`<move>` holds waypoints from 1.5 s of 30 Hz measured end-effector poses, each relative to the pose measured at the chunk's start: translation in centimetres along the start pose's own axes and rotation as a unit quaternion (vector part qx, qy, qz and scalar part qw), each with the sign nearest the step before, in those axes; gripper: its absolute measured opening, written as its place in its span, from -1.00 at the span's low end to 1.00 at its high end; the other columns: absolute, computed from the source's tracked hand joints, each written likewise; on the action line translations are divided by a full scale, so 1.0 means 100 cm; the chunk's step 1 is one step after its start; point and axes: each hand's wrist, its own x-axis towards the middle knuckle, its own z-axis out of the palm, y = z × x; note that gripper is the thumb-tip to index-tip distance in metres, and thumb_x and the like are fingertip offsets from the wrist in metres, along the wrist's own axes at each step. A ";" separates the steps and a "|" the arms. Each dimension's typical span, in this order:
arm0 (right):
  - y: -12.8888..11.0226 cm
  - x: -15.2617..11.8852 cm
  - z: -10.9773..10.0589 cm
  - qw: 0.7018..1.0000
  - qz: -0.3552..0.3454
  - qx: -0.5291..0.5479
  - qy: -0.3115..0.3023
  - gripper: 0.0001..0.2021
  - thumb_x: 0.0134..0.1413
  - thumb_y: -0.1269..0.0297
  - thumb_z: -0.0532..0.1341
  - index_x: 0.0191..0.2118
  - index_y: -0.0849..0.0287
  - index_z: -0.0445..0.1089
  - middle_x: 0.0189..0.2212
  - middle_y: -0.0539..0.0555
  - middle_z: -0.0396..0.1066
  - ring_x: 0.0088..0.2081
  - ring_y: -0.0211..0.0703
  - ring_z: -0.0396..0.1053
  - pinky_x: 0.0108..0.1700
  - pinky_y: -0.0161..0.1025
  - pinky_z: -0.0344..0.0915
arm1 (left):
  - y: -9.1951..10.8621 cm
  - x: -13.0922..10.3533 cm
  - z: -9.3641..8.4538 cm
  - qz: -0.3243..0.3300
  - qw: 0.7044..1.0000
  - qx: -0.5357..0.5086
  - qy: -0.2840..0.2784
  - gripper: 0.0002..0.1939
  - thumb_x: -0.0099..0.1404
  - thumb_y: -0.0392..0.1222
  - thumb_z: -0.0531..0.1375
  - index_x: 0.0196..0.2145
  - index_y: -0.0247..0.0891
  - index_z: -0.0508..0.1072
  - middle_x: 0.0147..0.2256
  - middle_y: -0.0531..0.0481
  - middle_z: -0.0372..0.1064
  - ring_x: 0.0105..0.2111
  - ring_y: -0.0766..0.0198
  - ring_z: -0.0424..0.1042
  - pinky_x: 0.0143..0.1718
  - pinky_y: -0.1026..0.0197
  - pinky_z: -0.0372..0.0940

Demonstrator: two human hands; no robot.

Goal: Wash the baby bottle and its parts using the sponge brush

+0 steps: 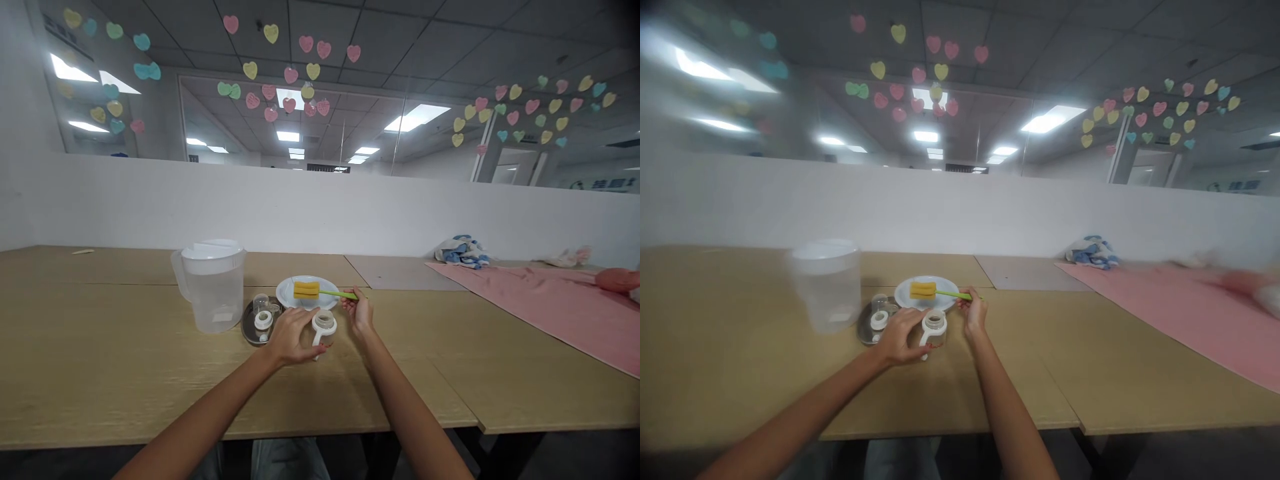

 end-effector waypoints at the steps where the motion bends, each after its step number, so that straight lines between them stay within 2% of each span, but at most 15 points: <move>1: 0.000 0.000 0.000 1.000 0.000 -0.001 0.000 -0.70 -0.12 0.11 0.24 -0.61 0.26 0.35 -0.76 0.00 0.30 -0.70 -0.36 0.20 -0.64 -0.42 0.12 | 0.004 0.000 0.003 -0.011 1.000 0.007 0.002 -0.22 0.02 0.22 0.17 0.10 -0.29 0.24 -0.11 -0.21 0.40 -0.13 -0.02 0.37 -0.07 -0.03 0.21; 4: -0.001 0.001 -0.001 1.000 0.003 0.000 0.000 -0.70 -0.12 0.11 0.25 -0.60 0.27 0.36 -0.76 0.00 0.30 -0.70 -0.35 0.20 -0.64 -0.42 0.12 | 0.015 -0.002 0.012 -0.033 0.999 -0.001 0.001 -0.16 0.02 0.09 0.22 0.19 -0.28 0.06 0.01 -0.23 0.31 -0.04 -0.02 0.32 -0.01 -0.02 0.21; 7: -0.002 0.002 -0.002 1.000 0.008 0.019 0.007 -0.71 -0.13 0.12 0.26 -0.60 0.26 0.35 -0.74 -0.01 0.30 -0.68 -0.36 0.22 -0.63 -0.43 0.14 | 0.023 -0.005 0.020 -0.037 0.998 -0.048 0.002 -0.24 0.15 -0.01 0.15 0.22 -0.30 -0.03 0.03 -0.23 0.28 0.00 0.06 0.31 0.00 0.04 0.23; 10: -0.006 0.003 -0.005 0.999 0.003 0.037 0.011 -0.72 -0.12 0.13 0.26 -0.60 0.26 0.34 -0.72 -0.03 0.29 -0.66 -0.37 0.22 -0.62 -0.43 0.16 | 0.026 -0.006 0.021 -0.020 0.995 -0.089 0.038 -0.35 0.18 -0.09 0.13 0.17 -0.31 0.05 0.04 -0.24 0.26 0.02 0.08 0.29 0.02 0.05 0.23; 13: -0.012 0.005 -0.009 0.999 -0.012 0.042 0.015 -0.72 -0.08 0.12 0.24 -0.57 0.25 0.34 -0.72 -0.03 0.28 -0.67 -0.36 0.22 -0.63 -0.42 0.16 | 0.025 -0.002 0.014 -0.016 0.988 -0.132 0.083 -0.46 0.16 -0.12 0.13 0.09 -0.29 0.17 -0.05 -0.22 0.29 -0.04 0.06 0.31 -0.04 0.04 0.27; 19: -0.048 0.008 -0.014 0.988 -0.082 0.112 0.073 -0.68 -0.06 0.05 0.22 -0.58 0.20 0.29 -0.72 -0.07 0.25 -0.67 -0.38 0.21 -0.62 -0.41 0.17 | 0.009 0.032 -0.002 -0.090 0.965 -0.155 0.189 -0.63 0.19 -0.11 0.12 -0.04 -0.19 0.27 -0.16 -0.12 0.26 -0.12 0.11 0.30 -0.08 0.05 0.27; 23: -0.092 0.011 0.010 0.978 -0.163 0.115 0.057 -0.65 -0.17 0.00 0.29 -0.57 0.22 0.31 -0.73 -0.08 0.23 -0.68 -0.39 0.20 -0.65 -0.41 0.13 | -0.011 0.070 -0.002 -0.107 0.952 -0.161 0.237 -0.60 0.20 -0.09 0.14 -0.01 -0.21 0.23 -0.10 -0.12 0.22 -0.09 0.14 0.28 -0.08 0.08 0.27; 26: -0.125 0.013 0.045 0.971 -0.238 0.013 0.029 -0.57 -0.21 -0.07 0.30 -0.61 0.26 0.32 -0.75 -0.05 0.23 -0.72 -0.39 0.17 -0.70 -0.42 0.08 | -0.027 0.092 -0.006 -0.079 0.952 -0.124 0.268 -0.54 0.20 -0.09 0.16 0.03 -0.22 0.19 -0.04 -0.15 0.21 -0.02 0.11 0.25 -0.01 0.04 0.23; 29: -0.144 0.011 0.079 0.943 -0.316 -0.100 0.014 -0.52 -0.11 -0.12 0.22 -0.64 0.27 0.31 -0.76 -0.04 0.23 -0.74 -0.39 0.18 -0.72 -0.42 0.06 | -0.044 0.104 -0.019 -0.057 0.950 -0.049 0.302 -0.50 0.20 -0.07 0.18 0.06 -0.21 0.18 -0.05 -0.13 0.26 -0.03 0.10 0.27 0.02 0.01 0.20; 32: -0.146 0.004 0.100 0.919 -0.357 -0.166 0.016 -0.51 -0.07 -0.12 0.18 -0.65 0.26 0.32 -0.81 -0.06 0.16 -0.75 -0.34 0.19 -0.73 -0.41 0.07 | -0.060 0.107 -0.038 -0.052 0.952 0.027 0.301 -0.49 0.20 -0.04 0.17 0.07 -0.20 0.17 -0.04 -0.14 0.28 -0.04 0.09 0.30 0.00 0.02 0.24; 36: -0.138 -0.002 0.114 0.912 -0.366 -0.182 0.029 -0.52 -0.06 -0.11 0.18 -0.66 0.26 0.32 -0.83 -0.05 0.15 -0.77 -0.33 0.18 -0.76 -0.41 0.03 | -0.069 0.105 -0.073 -0.029 0.952 0.142 0.270 -0.52 0.16 -0.06 0.21 0.00 -0.20 0.21 -0.10 -0.12 0.31 -0.08 0.09 0.33 -0.04 0.04 0.27; 39: -0.133 -0.004 0.120 0.918 -0.358 -0.168 0.010 -0.52 -0.03 -0.09 0.17 -0.66 0.25 0.31 -0.82 -0.05 0.16 -0.77 -0.34 0.17 -0.75 -0.41 0.03 | -0.061 0.102 -0.098 -0.005 0.947 0.209 0.243 -0.54 0.16 -0.10 0.20 0.00 -0.19 0.21 -0.11 -0.13 0.31 -0.09 0.10 0.33 -0.07 0.07 0.30; 41: -0.130 -0.007 0.125 0.922 -0.346 -0.173 -0.003 -0.51 -0.02 -0.10 0.15 -0.68 0.24 0.30 -0.82 -0.06 0.14 -0.76 -0.34 0.17 -0.75 -0.41 0.03 | -0.052 0.099 -0.108 0.018 0.944 0.245 0.219 -0.57 0.18 -0.16 0.15 0.01 -0.19 0.20 -0.10 -0.16 0.30 -0.10 0.09 0.34 -0.09 0.07 0.31; 43: -0.127 -0.011 0.130 0.923 -0.333 -0.192 -0.007 -0.50 -0.01 -0.11 0.14 -0.68 0.24 0.30 -0.82 -0.06 0.13 -0.76 -0.35 0.16 -0.74 -0.41 0.04 | -0.042 0.094 -0.111 0.036 0.940 0.276 0.195 -0.60 0.19 -0.23 0.10 0.01 -0.19 0.21 -0.10 -0.17 0.30 -0.11 0.08 0.34 -0.11 0.05 0.30; 45: -0.123 -0.016 0.135 0.920 -0.327 -0.213 -0.009 -0.50 -0.01 -0.11 0.14 -0.69 0.23 0.29 -0.81 -0.06 0.14 -0.74 -0.36 0.16 -0.72 -0.41 0.05 | -0.034 0.088 -0.106 0.032 0.941 0.283 0.180 -0.60 0.18 -0.26 0.10 0.00 -0.21 0.21 -0.11 -0.19 0.29 -0.13 0.09 0.34 -0.12 0.06 0.30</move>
